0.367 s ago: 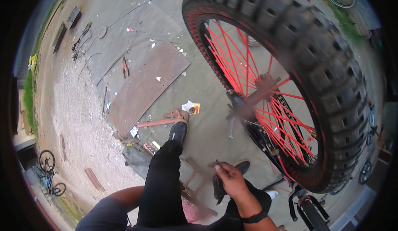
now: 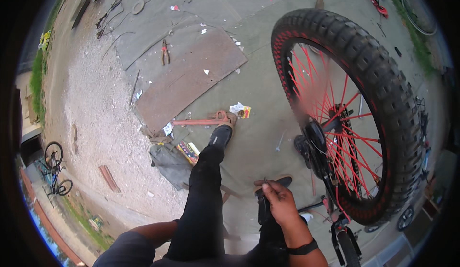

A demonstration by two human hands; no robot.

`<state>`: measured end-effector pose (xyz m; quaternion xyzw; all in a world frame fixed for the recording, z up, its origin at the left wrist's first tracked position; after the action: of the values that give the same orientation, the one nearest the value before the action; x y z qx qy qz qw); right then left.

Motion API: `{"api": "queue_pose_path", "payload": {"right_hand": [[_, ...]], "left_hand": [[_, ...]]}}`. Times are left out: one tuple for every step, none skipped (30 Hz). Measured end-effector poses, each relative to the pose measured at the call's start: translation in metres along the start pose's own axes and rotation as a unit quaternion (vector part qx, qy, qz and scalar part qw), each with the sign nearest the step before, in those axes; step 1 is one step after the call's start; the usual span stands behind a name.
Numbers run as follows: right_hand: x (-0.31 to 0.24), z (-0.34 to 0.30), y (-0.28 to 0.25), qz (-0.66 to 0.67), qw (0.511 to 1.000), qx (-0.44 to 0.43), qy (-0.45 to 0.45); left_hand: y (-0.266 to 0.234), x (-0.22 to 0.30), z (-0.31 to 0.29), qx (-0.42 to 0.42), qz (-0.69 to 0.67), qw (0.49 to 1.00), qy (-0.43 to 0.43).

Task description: The person works on a bicycle's rear wheel and drivetrain. They use a multi-tool to adjust components near the rear hub, then use a wrench to tighten the axle nuts while rotating the wheel to check alignment.

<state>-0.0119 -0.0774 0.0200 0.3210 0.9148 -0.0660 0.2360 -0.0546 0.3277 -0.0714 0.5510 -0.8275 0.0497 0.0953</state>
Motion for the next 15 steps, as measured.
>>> {"api": "queue_pose_path", "payload": {"right_hand": [[-0.006, -0.001, 0.005, -0.004, 1.000, -0.005, 0.004], [-0.016, -0.006, 0.010, -0.008, 1.000, -0.007, 0.006], [-0.028, -0.011, 0.017, -0.011, 1.000, -0.008, 0.009], [-0.042, -0.018, 0.027, -0.023, 1.000, -0.015, 0.003], [-0.057, -0.025, 0.038, -0.035, 0.999, -0.021, -0.003], [-0.077, -0.033, 0.046, -0.045, 0.999, -0.026, -0.012], [-0.095, -0.042, 0.056, -0.068, 0.997, -0.036, -0.014], [-0.115, -0.049, 0.066, -0.094, 0.994, -0.050, -0.019], [-0.135, -0.058, 0.072, -0.107, 0.993, -0.049, -0.025], [-0.153, -0.063, 0.078, -0.108, 0.992, -0.054, -0.029], [-0.171, -0.070, 0.084, -0.112, 0.992, -0.058, -0.031], [-0.188, -0.077, 0.089, -0.116, 0.991, -0.061, -0.032], [-0.215, -0.084, 0.092, -0.142, 0.985, -0.054, -0.085], [-0.234, -0.092, 0.092, -0.149, 0.983, -0.047, -0.093], [-0.254, -0.097, 0.092, -0.158, 0.981, -0.044, -0.103]], "left_hand": [[0.003, -0.001, -0.009, -0.006, -0.003, 1.000, 0.001], [0.004, -0.004, -0.025, -0.012, -0.007, 1.000, 0.003], [0.008, -0.007, -0.042, -0.022, -0.009, 1.000, 0.004], [0.009, -0.011, -0.061, -0.031, -0.014, 0.999, 0.003], [0.011, -0.019, -0.080, -0.038, -0.020, 0.999, 0.003], [0.010, -0.023, -0.099, -0.046, -0.020, 0.999, 0.006], [0.011, -0.032, -0.120, -0.059, -0.022, 0.998, 0.008], [0.015, -0.036, -0.140, -0.063, -0.028, 0.998, 0.013], [0.012, -0.048, -0.154, -0.075, -0.013, 0.997, 0.031], [0.014, -0.057, -0.167, -0.084, -0.005, 0.995, 0.045], [-0.001, -0.054, -0.192, -0.090, 0.001, 0.994, 0.060], [-0.013, -0.055, -0.207, -0.090, 0.005, 0.993, 0.069], [-0.018, -0.060, -0.224, -0.092, 0.011, 0.993, 0.078], [-0.020, -0.068, -0.241, -0.095, 0.020, 0.992, 0.084], [-0.019, -0.076, -0.250, -0.099, 0.019, 0.992, 0.080]]}}
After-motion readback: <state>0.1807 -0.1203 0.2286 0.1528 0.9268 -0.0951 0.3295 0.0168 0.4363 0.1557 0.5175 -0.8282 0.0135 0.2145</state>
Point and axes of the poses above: each hand's wrist, its own z-axis towards the middle knuckle, its own y-axis out of the palm, x = y × z, the point moved 10 cm from there along z, towards the middle knuckle, and after that the axes turned 8 degrees about x, right-handed, at the moved point
